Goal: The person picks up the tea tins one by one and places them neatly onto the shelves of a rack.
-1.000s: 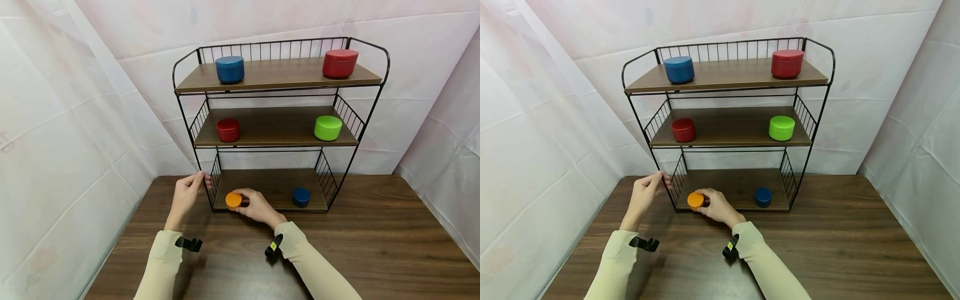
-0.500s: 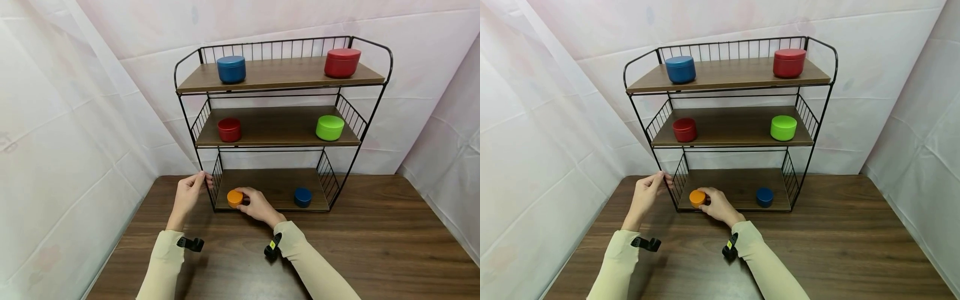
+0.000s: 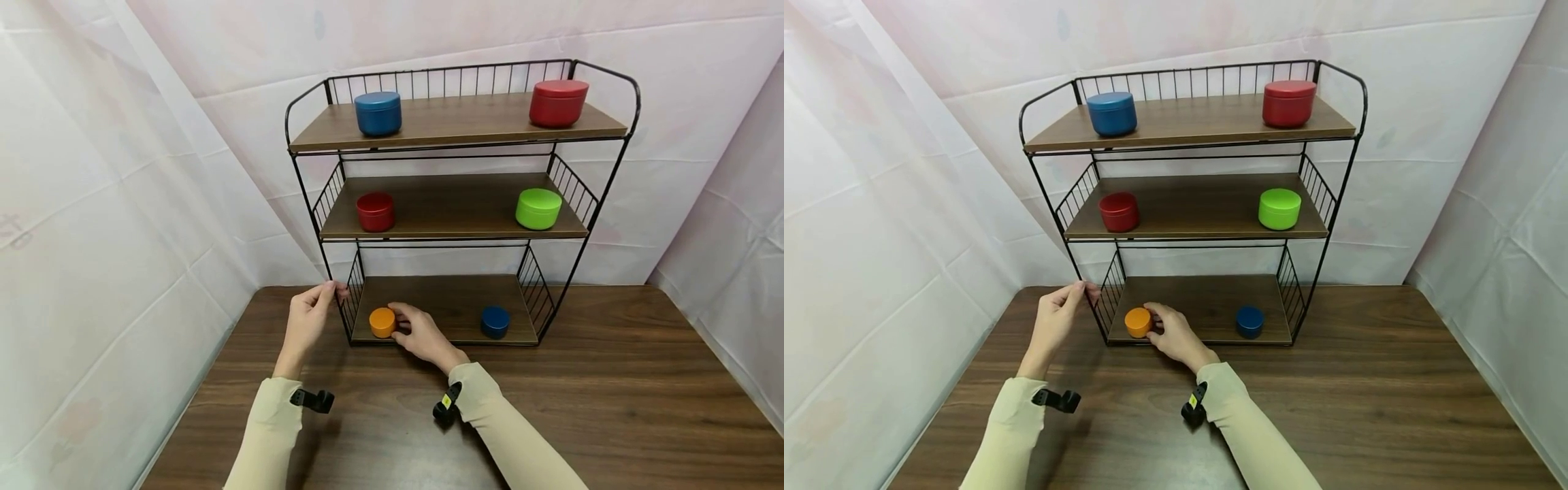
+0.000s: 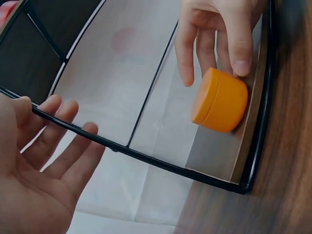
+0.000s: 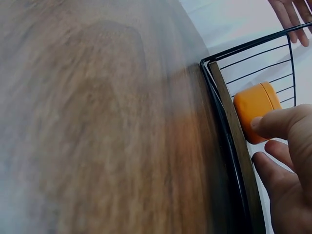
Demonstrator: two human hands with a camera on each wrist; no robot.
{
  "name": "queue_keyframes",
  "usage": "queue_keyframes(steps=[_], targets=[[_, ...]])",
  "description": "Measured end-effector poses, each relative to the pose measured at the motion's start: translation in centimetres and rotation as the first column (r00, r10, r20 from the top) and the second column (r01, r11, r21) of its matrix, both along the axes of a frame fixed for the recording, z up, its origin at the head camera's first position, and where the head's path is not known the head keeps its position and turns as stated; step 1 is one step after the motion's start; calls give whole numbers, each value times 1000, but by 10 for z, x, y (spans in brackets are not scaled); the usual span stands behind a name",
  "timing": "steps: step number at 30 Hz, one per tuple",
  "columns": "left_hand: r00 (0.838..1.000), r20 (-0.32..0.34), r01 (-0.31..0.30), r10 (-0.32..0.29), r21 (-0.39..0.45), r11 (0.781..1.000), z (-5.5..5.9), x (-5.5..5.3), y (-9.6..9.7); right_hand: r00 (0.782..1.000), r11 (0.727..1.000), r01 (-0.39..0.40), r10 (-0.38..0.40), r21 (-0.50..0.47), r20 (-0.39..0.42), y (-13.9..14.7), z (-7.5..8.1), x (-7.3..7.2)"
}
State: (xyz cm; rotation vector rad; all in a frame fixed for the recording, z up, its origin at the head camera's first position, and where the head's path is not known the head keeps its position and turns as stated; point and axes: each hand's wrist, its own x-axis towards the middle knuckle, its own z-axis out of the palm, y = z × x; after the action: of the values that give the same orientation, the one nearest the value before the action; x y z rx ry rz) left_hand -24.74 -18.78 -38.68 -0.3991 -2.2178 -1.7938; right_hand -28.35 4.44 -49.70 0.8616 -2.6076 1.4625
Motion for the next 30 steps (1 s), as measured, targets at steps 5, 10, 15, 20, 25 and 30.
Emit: queue_keyframes(steps=[5, 10, 15, 20, 25, 30], targets=[[997, -62, -59, 53, -99, 993, -3, 6, -3, 1000, 999, 20, -20, -29, -17, 10, -1, 7], [996, -17, -86, 84, -218, 972, -9, 12, -9, 998, 997, 55, -57, -56, -35, 23, 3, 16], [997, 42, -55, 69, -278, 959, -30, 8, -19, 997, 997, 59, -62, -47, -48, 36, 8, 26], [997, 22, -60, 71, -331, 942, -51, 0, -29, 993, 994, 106, -106, -9, -60, 51, 10, 34], [995, 41, -67, 91, -400, 914, -56, 4, -36, 991, 992, 127, -128, -26, -33, 67, 15, 45], [993, 54, -70, 107, -465, 883, -58, 12, -45, 987, 988, 153, -153, 2, -43, 82, 18, 59]])
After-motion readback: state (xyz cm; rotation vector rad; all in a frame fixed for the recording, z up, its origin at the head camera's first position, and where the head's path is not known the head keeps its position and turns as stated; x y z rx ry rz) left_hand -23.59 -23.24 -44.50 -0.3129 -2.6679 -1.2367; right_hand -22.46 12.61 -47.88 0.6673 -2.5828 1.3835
